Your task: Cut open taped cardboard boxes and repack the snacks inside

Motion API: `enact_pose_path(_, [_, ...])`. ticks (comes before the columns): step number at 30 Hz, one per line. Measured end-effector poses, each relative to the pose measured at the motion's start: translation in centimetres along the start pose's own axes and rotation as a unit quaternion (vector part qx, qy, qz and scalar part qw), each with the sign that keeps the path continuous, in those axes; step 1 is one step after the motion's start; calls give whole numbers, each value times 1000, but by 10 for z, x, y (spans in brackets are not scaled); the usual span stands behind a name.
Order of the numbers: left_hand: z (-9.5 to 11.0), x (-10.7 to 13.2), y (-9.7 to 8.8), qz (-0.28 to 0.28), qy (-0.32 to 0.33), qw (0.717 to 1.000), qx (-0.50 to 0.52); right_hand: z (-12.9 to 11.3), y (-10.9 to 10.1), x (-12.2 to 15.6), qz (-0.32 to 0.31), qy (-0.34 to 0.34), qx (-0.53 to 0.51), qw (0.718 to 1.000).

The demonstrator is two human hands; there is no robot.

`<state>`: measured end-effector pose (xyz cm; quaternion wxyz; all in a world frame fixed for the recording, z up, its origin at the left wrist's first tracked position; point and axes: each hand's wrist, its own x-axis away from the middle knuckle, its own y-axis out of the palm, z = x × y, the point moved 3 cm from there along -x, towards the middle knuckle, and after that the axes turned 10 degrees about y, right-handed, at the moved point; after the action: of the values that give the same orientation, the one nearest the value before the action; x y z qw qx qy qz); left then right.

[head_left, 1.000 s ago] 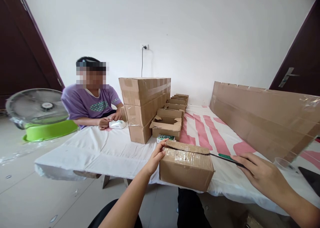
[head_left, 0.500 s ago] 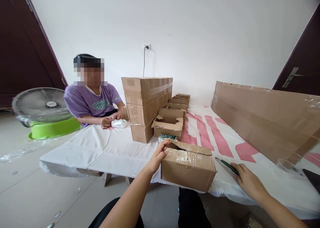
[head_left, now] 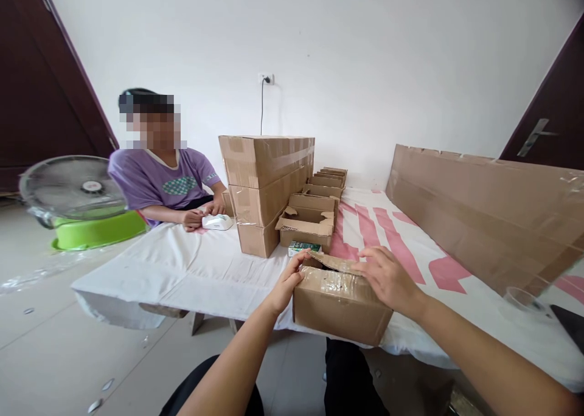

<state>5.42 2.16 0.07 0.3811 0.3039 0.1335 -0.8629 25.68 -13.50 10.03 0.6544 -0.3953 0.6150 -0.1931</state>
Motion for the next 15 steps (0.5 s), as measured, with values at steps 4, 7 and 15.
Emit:
enact_pose_path(4, [1, 1, -1, -4, 0, 1000, -5, -23, 26, -23, -68, -59, 10, 996])
enact_pose_path(7, [2, 2, -1, -10, 2, 1000, -12, -21, 37, -27, -119, -52, 7, 991])
enact_pose_path(15, [6, -1, 1, -29, 9, 999, -21, -1, 28, -24, -160, 58, -104, 980])
